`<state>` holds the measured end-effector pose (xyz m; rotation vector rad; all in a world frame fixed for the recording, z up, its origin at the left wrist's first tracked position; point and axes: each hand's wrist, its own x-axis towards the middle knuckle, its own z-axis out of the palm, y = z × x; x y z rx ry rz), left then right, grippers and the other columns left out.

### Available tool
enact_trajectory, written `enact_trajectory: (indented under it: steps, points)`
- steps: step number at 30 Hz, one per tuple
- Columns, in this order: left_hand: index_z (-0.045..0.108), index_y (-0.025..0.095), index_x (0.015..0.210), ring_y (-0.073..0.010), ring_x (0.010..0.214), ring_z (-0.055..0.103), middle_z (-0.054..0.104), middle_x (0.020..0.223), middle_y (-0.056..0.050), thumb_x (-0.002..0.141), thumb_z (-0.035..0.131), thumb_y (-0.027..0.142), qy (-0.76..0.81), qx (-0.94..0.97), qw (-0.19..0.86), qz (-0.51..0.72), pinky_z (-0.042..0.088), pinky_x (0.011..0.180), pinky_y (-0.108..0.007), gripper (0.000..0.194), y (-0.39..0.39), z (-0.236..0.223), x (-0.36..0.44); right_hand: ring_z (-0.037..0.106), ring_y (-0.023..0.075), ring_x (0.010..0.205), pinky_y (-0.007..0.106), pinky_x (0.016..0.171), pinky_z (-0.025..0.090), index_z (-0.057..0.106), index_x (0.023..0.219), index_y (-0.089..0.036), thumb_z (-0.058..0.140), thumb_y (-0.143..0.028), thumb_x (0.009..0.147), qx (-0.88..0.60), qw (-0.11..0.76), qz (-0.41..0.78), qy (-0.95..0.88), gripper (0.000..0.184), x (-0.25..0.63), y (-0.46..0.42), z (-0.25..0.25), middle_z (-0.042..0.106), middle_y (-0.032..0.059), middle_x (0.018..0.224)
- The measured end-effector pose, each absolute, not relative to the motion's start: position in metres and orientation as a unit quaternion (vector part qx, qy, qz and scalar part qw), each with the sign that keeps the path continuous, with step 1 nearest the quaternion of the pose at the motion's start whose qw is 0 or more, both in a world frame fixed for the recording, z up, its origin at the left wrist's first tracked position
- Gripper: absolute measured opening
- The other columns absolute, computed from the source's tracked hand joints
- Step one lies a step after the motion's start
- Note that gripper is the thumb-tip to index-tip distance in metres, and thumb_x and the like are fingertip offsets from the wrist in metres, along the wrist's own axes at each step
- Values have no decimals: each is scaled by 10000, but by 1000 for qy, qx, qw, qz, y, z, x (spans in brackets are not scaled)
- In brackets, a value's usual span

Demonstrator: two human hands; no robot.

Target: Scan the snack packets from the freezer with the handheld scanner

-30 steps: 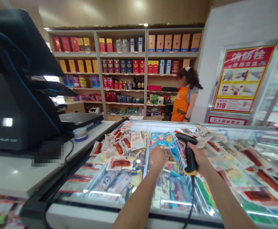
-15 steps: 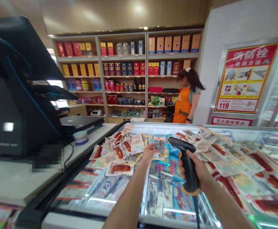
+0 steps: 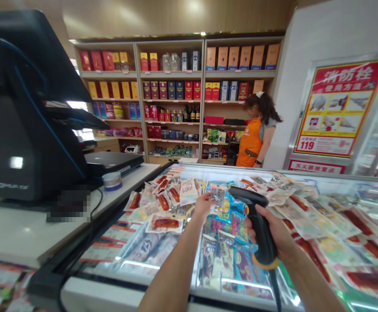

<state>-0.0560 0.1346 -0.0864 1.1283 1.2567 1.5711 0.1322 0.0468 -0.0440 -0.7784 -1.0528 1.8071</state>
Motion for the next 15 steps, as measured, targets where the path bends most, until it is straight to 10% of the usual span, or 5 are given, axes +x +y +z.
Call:
enact_trajectory:
  steps: [15]
  points:
    - [653,156,736,-125,606,533,600,584,39,532,518,33,500,476,359,628,383,575,-201,274,154,-93,-63,499,93,412,198,378,411,559,708,-148,489,-421,683,-341,461,686,-447,283,134,42,-44,566,16,523]
